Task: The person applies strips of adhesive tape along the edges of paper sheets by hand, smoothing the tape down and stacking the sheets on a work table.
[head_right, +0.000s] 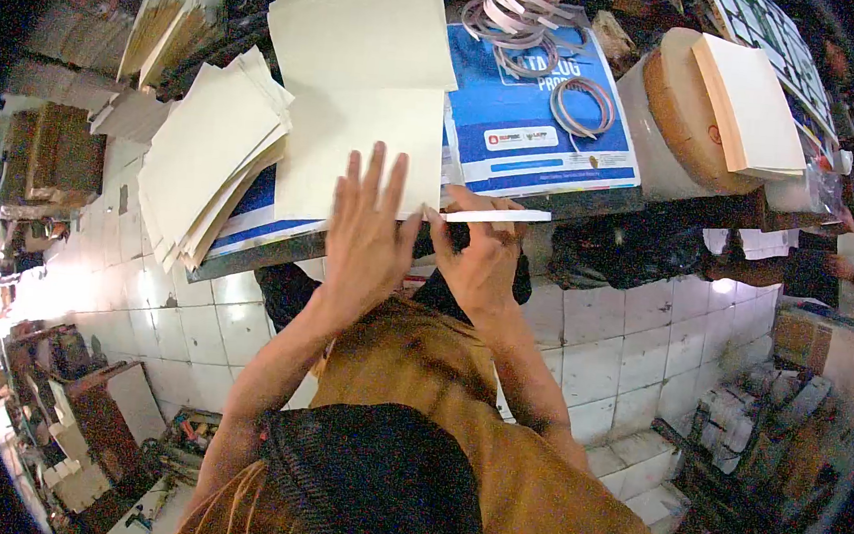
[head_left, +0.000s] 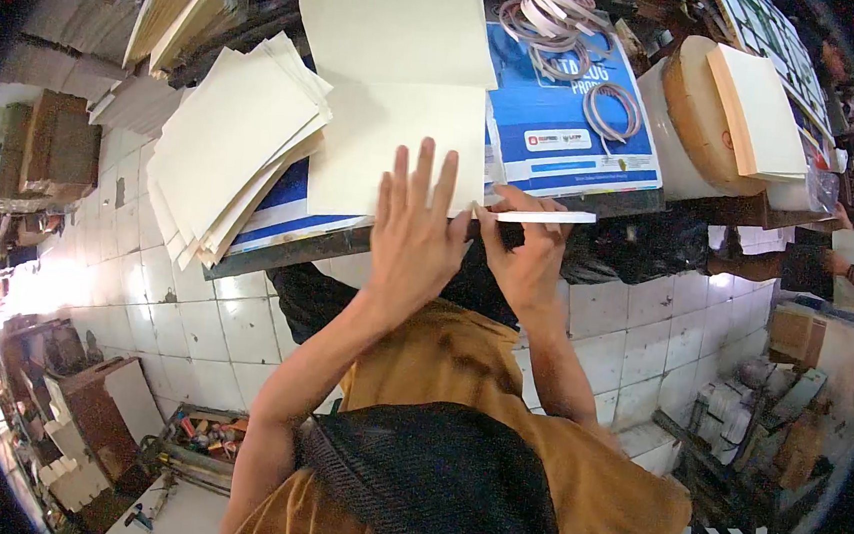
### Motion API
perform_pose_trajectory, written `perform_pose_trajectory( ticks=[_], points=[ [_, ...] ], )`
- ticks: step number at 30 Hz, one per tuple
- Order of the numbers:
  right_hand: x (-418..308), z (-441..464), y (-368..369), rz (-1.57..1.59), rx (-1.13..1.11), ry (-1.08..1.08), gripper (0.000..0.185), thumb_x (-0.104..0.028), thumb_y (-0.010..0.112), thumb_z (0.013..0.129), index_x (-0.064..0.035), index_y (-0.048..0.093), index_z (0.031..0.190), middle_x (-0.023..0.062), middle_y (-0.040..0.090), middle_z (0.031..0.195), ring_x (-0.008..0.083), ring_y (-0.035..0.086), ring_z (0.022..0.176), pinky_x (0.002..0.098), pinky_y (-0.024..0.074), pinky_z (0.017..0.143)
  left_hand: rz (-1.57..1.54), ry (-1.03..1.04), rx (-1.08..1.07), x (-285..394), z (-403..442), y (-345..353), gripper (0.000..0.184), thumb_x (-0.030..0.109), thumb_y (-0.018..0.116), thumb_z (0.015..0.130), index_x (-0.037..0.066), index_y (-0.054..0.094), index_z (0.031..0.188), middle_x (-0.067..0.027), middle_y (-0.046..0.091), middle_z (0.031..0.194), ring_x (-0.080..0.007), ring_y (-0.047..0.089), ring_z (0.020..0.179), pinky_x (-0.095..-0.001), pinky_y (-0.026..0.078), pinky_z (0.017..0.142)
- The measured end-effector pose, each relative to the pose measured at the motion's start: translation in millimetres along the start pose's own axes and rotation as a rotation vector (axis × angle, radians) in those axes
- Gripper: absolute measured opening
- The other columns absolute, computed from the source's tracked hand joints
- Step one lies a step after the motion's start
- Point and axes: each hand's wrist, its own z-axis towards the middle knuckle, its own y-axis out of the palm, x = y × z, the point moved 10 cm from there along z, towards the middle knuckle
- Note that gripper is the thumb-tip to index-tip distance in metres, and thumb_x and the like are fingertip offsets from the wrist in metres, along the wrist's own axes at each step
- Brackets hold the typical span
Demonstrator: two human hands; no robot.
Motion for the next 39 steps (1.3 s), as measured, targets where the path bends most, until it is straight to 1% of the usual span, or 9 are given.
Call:
perform_pose_trajectory(
  ticks=[9, 14, 20, 22, 24, 29, 32, 35, 39],
  points=[
    [20, -3, 0, -0.021, -0.032, 0.089, 0.032, -0.018, 0.074, 0.086, -0.0118, 0.066, 0.116, 0.007, 0.069, 0.091, 0.0292, 0.062, 0.093, 0.0463, 0.0395, 0.093, 0.02, -0.015, -0.063, 1, 4, 27, 0.065, 0.035, 0.059, 0.093, 0.004, 0.044, 0.148, -0.021, 0.033, 0.159, -0.0437, 0.028, 0.147, -0.0569, 0.024, 0.118],
    [-23, -8, -8, 0.047, -0.174, -0.199, 0.016, -0.007, 0.071, 0.086, -0.0061, 0.065, 0.101, 0.0109, 0.067, 0.094, 0.0322, 0.063, 0.089, 0.046, 0.0418, 0.092, 0.014, -0.016, -0.069, -1, 3, 29, 0.066, 0.037, 0.058, 0.094, 0.004, 0.043, 0.149, -0.0206, 0.032, 0.159, -0.0437, 0.027, 0.147, -0.0568, 0.023, 0.119],
    [1, -38, -116, 0.329, 0.451, 0.066, 0.01, -0.007, 0.069, 0.092, 0.0013, 0.065, 0.097, 0.0107, 0.068, 0.097, 0.0207, 0.062, 0.086, 0.0345, 0.0472, 0.083, 0.055, 0.03, -0.217, 11, -20, 34, 0.083, 0.054, 0.061, 0.091, 0.009, 0.035, 0.155, -0.0162, 0.027, 0.163, -0.0401, 0.026, 0.149, -0.0562, 0.026, 0.117],
    [29, -52, -130, 0.342, 0.58, 0.155, 0.011, -0.007, 0.069, 0.093, 0.0018, 0.065, 0.098, 0.0086, 0.067, 0.098, 0.0168, 0.06, 0.087, 0.0314, 0.0486, 0.081, 0.11, 0.185, -0.32, 20, -44, 45, 0.068, 0.016, 0.06, 0.089, 0.013, 0.04, 0.154, -0.0146, 0.03, 0.162, -0.0368, 0.037, 0.144, -0.0516, 0.038, 0.111],
    [53, -65, -135, 0.276, 0.573, 0.22, 0.019, -0.005, 0.07, 0.093, 0.0, 0.062, 0.109, 0.0083, 0.066, 0.097, 0.0147, 0.06, 0.087, 0.0303, 0.0494, 0.079, -0.256, 0.268, -0.14, 20, -39, -5, 0.074, 0.002, 0.061, 0.081, 0.013, 0.043, 0.152, -0.0149, 0.037, 0.16, -0.0389, 0.042, 0.141, -0.0504, 0.041, 0.109],
    [64, -74, -130, 0.391, 0.601, 0.315, 0.02, -0.004, 0.072, 0.091, 0.0004, 0.062, 0.109, 0.0073, 0.065, 0.098, 0.0136, 0.059, 0.085, 0.0278, 0.0493, 0.077, -0.146, 0.042, 0.582, -31, -42, -188, 0.06, -0.009, 0.053, 0.083, 0.003, 0.053, 0.143, -0.017, 0.043, 0.155, -0.0401, 0.039, 0.143, -0.0487, 0.031, 0.118],
    [70, -74, -114, 0.399, 0.572, 0.319, 0.021, -0.003, 0.072, 0.091, -0.0001, 0.062, 0.109, 0.007, 0.065, 0.1, 0.0133, 0.058, 0.086, 0.0285, 0.0491, 0.077, -0.026, 0.024, 0.594, -67, -7, -197, 0.061, -0.011, 0.046, 0.089, 0.004, 0.048, 0.148, -0.0175, 0.042, 0.156, -0.0363, 0.035, 0.147, -0.0485, 0.026, 0.12],
    [70, -71, -112, 0.441, 0.525, 0.307, 0.021, -0.002, 0.071, 0.09, -0.001, 0.063, 0.109, 0.007, 0.066, 0.101, 0.0136, 0.058, 0.086, 0.029, 0.0486, 0.079, 0.344, -0.199, -0.041, -171, 16, -78, 0.054, 0.017, 0.046, 0.101, 0.008, 0.038, 0.154, -0.0175, 0.033, 0.16, -0.0398, 0.029, 0.148, -0.0547, 0.025, 0.119],
    [67, -69, -122, 0.337, 0.511, 0.238, 0.029, -0.002, 0.069, 0.09, -0.001, 0.06, 0.117, 0.0078, 0.066, 0.098, 0.0147, 0.058, 0.085, 0.0312, 0.0485, 0.082, 0.129, -0.231, 0.016, -165, 57, -76, 0.057, 0.046, 0.05, 0.102, 0.004, 0.054, 0.14, -0.0239, 0.051, 0.145, -0.0405, 0.048, 0.135, -0.0479, 0.038, 0.112]
  ],
)
